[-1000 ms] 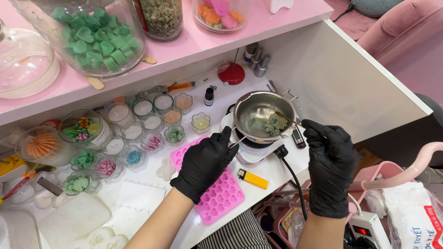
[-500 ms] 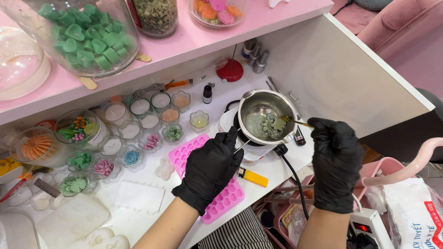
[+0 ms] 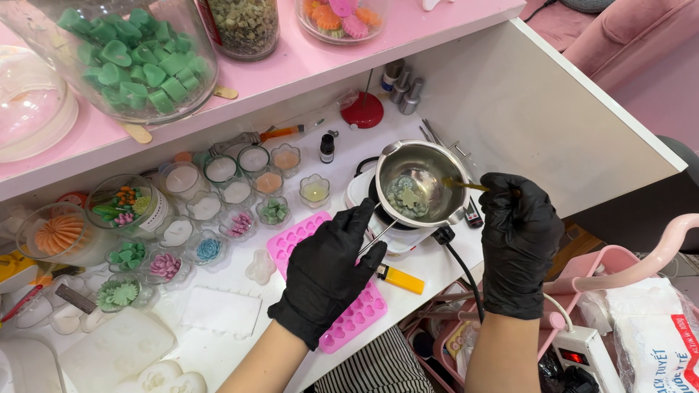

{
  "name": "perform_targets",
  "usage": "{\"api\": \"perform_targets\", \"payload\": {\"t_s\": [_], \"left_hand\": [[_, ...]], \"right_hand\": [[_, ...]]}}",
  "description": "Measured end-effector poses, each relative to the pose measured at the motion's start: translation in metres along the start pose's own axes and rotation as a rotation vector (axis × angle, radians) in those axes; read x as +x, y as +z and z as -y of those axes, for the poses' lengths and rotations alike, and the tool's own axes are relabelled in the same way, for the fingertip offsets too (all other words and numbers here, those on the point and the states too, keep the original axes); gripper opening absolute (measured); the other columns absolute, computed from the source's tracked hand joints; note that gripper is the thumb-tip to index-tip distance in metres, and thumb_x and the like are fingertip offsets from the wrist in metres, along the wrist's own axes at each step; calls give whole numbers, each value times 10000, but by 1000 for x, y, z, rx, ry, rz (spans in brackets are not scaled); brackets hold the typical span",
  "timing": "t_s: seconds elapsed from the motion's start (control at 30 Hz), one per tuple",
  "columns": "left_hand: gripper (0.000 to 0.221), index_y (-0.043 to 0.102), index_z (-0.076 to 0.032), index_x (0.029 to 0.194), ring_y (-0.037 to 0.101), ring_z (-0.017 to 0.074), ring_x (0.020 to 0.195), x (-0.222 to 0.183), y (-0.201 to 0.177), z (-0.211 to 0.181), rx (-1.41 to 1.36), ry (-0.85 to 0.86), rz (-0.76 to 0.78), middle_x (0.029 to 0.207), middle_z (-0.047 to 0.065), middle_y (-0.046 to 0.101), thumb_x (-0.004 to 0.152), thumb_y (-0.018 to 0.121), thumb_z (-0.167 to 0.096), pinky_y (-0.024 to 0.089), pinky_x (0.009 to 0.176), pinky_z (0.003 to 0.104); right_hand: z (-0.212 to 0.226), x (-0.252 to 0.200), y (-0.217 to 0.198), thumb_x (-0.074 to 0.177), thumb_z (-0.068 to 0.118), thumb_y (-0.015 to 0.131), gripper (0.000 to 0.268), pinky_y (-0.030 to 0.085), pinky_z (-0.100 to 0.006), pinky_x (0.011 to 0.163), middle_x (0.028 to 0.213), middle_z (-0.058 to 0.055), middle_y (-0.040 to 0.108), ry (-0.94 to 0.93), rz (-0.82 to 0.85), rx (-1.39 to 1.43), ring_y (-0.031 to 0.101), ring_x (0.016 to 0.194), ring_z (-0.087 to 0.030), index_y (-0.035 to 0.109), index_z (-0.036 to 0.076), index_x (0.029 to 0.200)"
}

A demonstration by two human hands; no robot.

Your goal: Preparing materials, melting wax, and checking temperature for candle making.

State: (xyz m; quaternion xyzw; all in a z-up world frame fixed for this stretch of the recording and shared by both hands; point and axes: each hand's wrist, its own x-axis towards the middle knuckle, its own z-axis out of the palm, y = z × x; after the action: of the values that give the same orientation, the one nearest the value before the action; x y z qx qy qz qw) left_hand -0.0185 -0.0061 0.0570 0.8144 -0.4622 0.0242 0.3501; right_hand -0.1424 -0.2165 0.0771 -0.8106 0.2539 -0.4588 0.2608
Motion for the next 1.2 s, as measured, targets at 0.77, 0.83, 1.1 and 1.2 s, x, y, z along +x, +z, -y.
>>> {"api": "perform_targets", "payload": {"t_s": [0.77,0.83,1.1,1.2], "left_hand": [[460,674,-191,1287,562,321,1285,-99,34,98,123,-76,-380,1370,61,624,850,686,-50,461,1082,439],[446,680,-188,1273,562,320,1283,-98,32,97,109,-84,-391,1362,63,628,851,688,-43,462,1083,435],[391,699,-172,1240,560,311,1297,-100,33,97,27,-133,-458,1337,71,647,883,688,-14,460,1106,422],[377,701,-167,1234,562,310,1296,-100,32,98,41,-131,-469,1333,71,649,889,695,-13,460,1107,422]], "right_hand": [[-6,-4,7,1002,-42,643,166,538,-262,833,1014,-63,731,-106,185,17,696,934,-124,716,8,1142],[-11,-5,6,1009,-59,609,191,541,-254,826,1034,-56,742,-61,169,68,687,924,-118,714,16,1149],[-3,-8,6,973,-88,574,262,555,-263,841,1047,-63,743,-23,190,99,699,924,-137,706,37,1162],[7,-6,7,977,-60,643,230,542,-302,833,982,-79,740,-104,226,-22,703,905,-188,714,51,1165]]}}
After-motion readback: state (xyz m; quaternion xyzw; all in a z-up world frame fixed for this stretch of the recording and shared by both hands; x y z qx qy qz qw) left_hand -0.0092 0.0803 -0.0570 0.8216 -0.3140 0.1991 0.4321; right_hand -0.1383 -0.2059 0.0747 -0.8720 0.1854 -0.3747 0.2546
